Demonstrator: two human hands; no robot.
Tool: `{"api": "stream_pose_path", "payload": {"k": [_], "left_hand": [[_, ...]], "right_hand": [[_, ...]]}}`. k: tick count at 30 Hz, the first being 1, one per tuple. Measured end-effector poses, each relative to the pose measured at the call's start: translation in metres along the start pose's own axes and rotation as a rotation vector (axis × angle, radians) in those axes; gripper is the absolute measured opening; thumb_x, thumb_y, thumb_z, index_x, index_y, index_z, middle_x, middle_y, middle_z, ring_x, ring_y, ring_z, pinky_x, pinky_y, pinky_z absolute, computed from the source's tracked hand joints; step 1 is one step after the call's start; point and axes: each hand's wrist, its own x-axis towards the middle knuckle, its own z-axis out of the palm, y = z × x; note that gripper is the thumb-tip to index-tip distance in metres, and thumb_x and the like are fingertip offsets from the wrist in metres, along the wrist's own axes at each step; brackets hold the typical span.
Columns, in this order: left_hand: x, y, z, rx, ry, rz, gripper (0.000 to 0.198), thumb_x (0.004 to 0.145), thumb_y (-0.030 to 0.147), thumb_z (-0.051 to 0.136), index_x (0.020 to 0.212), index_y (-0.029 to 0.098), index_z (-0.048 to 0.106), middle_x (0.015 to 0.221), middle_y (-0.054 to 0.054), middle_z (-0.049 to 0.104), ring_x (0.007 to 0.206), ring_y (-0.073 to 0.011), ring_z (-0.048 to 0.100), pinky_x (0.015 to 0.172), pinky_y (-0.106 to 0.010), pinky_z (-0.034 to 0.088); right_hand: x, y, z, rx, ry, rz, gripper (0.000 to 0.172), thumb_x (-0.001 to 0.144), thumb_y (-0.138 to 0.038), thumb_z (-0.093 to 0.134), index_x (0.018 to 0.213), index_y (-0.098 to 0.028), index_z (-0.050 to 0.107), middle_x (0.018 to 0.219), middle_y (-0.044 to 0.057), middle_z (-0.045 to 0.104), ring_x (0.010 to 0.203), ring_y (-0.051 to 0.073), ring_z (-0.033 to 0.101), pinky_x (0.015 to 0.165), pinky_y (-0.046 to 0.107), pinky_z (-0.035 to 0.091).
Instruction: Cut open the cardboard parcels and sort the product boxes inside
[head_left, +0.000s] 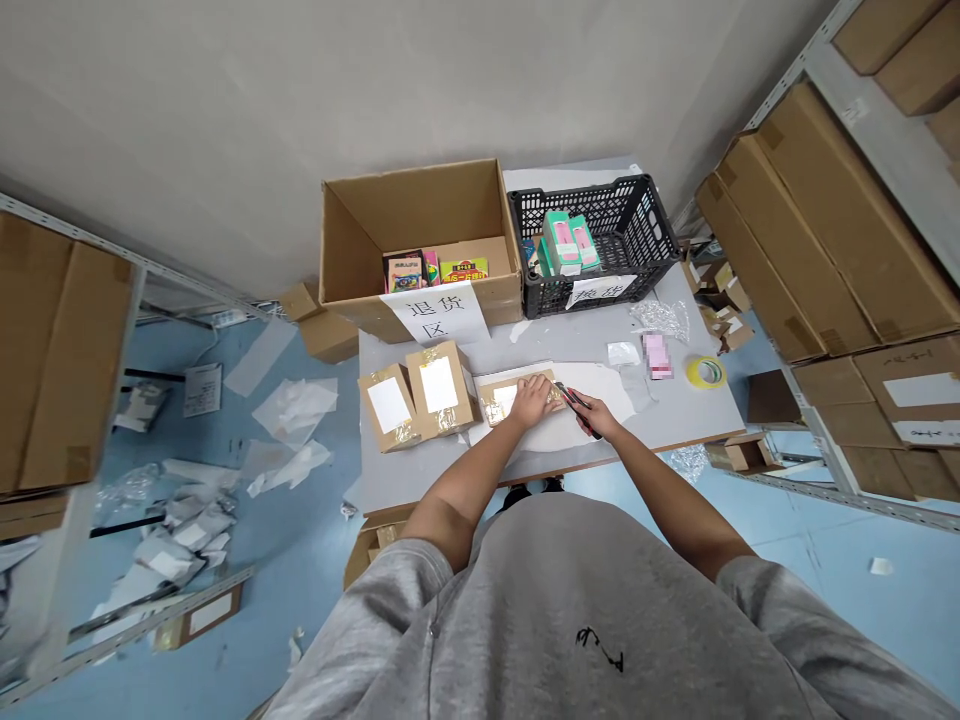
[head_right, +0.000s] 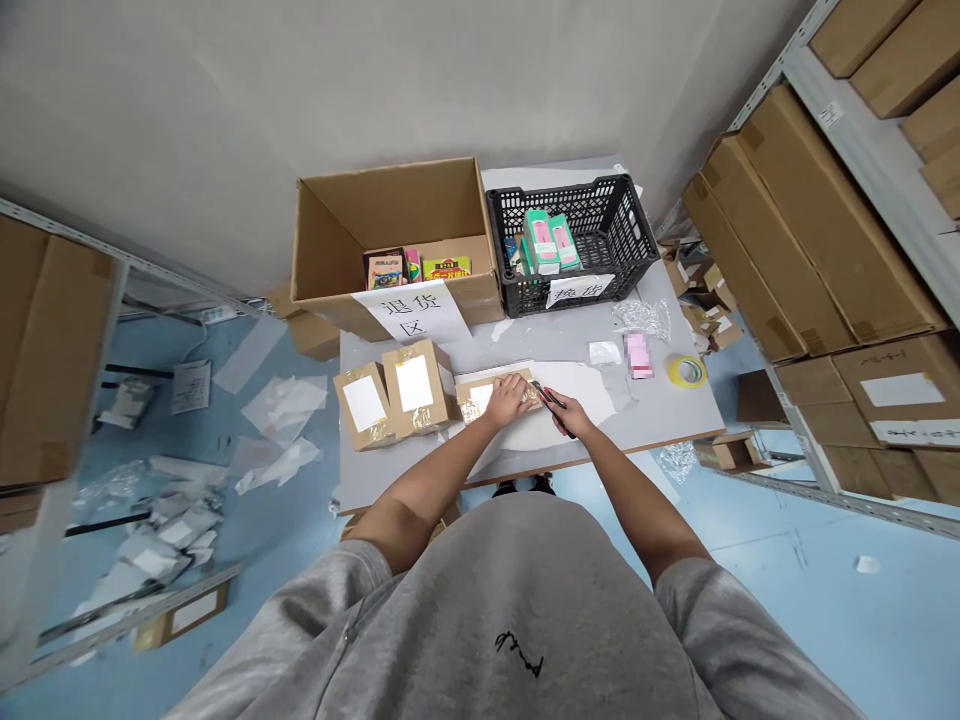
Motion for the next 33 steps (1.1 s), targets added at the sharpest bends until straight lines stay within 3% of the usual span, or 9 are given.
{"api": "stream_pose_path", "payload": {"k": [11, 19, 27, 33], "left_hand": [[-0.003, 0.0, 0.003, -0.01, 0.003, 0.021, 0.032, 0.115, 0.046, 0.05, 0.125, 0.021, 0.068, 0.13, -0.016, 0.067, 0.127, -0.0341, 0.057, 0.108, -0.046, 0.039], [-0.004, 0.0, 0.002, -0.021, 0.005, 0.043, 0.027, 0.116, 0.037, 0.047, 0.117, 0.021, 0.069, 0.128, -0.015, 0.069, 0.125, -0.0319, 0.059, 0.108, -0.045, 0.04], [0.018, -0.01, -0.002, -0.141, 0.006, -0.046, 0.016, 0.108, 0.034, 0.063, 0.11, 0.021, 0.071, 0.121, -0.013, 0.069, 0.122, -0.0308, 0.06, 0.107, -0.042, 0.045], [0.022, -0.009, 0.001, -0.135, 0.014, -0.083, 0.02, 0.111, 0.034, 0.06, 0.109, 0.019, 0.073, 0.118, -0.014, 0.07, 0.122, -0.0317, 0.061, 0.104, -0.044, 0.046]], "right_hand": [[0.0, 0.006, 0.008, 0.043, 0.032, 0.062, 0.093, 0.094, -0.059, 0.077, 0.172, -0.018, 0.05, 0.053, -0.011, 0.058, 0.036, 0.012, 0.047, 0.035, 0.021, 0.038], [0.005, 0.008, 0.007, 0.051, -0.007, 0.017, 0.088, 0.095, -0.053, 0.074, 0.171, -0.016, 0.052, 0.049, -0.01, 0.057, 0.034, 0.013, 0.044, 0.034, 0.021, 0.035], [0.008, 0.012, 0.01, 0.06, 0.036, 0.008, 0.087, 0.095, -0.053, 0.073, 0.171, -0.017, 0.052, 0.05, -0.011, 0.056, 0.035, 0.013, 0.045, 0.034, 0.02, 0.036], [0.022, -0.001, 0.013, 0.04, 0.052, -0.002, 0.079, 0.097, -0.047, 0.072, 0.168, -0.016, 0.056, 0.048, -0.011, 0.055, 0.034, 0.013, 0.044, 0.033, 0.02, 0.034]]}}
